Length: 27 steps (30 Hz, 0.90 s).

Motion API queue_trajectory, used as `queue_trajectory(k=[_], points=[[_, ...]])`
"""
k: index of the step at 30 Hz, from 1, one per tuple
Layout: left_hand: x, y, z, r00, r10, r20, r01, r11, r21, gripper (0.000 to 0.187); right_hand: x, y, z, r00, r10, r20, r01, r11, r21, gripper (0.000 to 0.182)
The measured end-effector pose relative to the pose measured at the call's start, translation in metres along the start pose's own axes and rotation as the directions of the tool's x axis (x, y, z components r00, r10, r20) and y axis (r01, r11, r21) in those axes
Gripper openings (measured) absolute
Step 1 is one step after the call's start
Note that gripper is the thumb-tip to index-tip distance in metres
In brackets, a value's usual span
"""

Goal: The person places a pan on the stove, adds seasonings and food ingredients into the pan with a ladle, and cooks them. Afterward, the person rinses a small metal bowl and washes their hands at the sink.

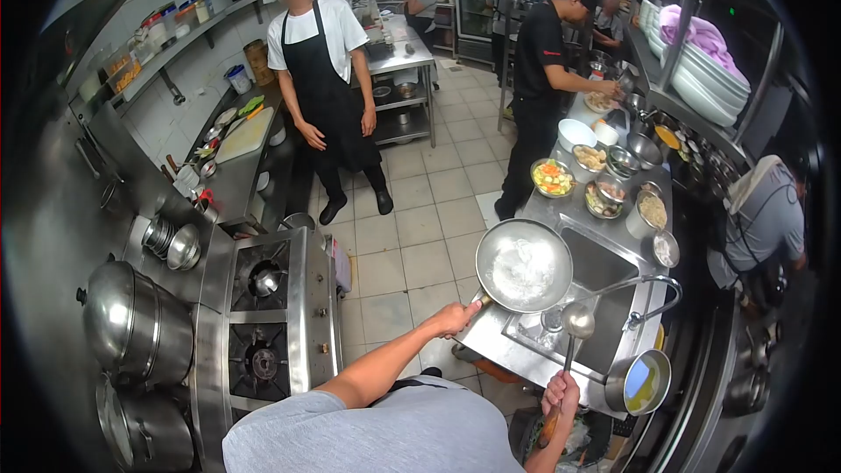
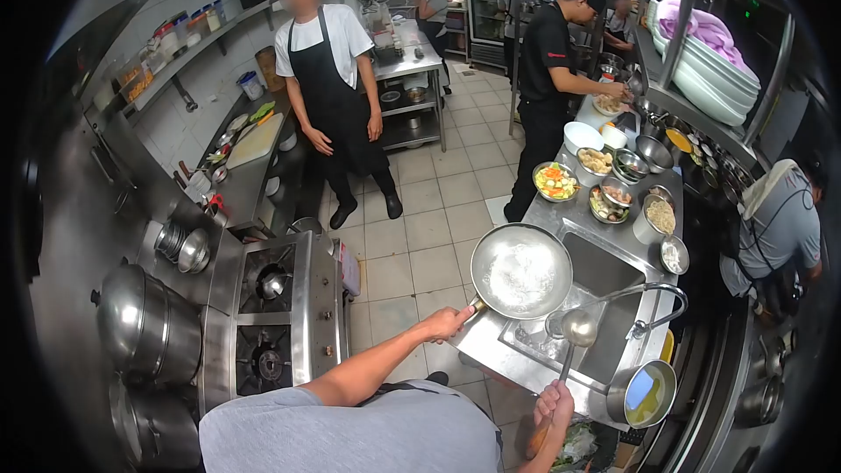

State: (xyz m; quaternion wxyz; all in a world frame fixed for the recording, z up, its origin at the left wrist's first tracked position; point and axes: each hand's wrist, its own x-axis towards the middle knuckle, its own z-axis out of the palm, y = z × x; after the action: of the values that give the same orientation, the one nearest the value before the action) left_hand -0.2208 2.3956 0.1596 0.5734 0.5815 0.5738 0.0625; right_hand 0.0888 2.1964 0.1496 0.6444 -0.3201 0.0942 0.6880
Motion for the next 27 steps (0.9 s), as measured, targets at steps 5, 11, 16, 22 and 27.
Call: queue_trajectory(k=[5, 11, 16, 22, 27], points=[[0.003, 0.002, 0.002, 1.000, -0.021, -0.006, 0.021, 1.000, 0.005, 0.085, 0.005, 0.000, 0.008, 1.000, 0.001, -0.010, -0.001, 0.999, -0.049, 0.018], [0.016, -0.008, -0.003, 0.999, -0.038, -0.011, 0.038, 0.998, 0.057, 0.088, 0.014, 0.002, 0.010, 1.000, -0.004, -0.023, 0.004, 1.000, 0.000, 0.019], [0.035, -0.026, 0.000, 0.998, -0.039, -0.039, 0.041, 0.998, 0.046, 0.090, 0.009, 0.001, 0.012, 1.000, -0.027, 0.002, 0.027, 0.979, -0.204, 0.042], [0.013, 0.002, 0.000, 0.993, -0.119, 0.014, 0.119, 0.992, -0.050, 0.074, 0.009, 0.002, 0.021, 0.997, -0.046, -0.057, 0.040, 0.994, -0.105, 0.030], [0.010, 0.008, -0.003, 0.988, -0.149, 0.030, 0.152, 0.979, -0.139, 0.069, 0.006, 0.006, 0.022, 0.997, -0.068, -0.029, 0.068, 0.998, -0.010, 0.012]])
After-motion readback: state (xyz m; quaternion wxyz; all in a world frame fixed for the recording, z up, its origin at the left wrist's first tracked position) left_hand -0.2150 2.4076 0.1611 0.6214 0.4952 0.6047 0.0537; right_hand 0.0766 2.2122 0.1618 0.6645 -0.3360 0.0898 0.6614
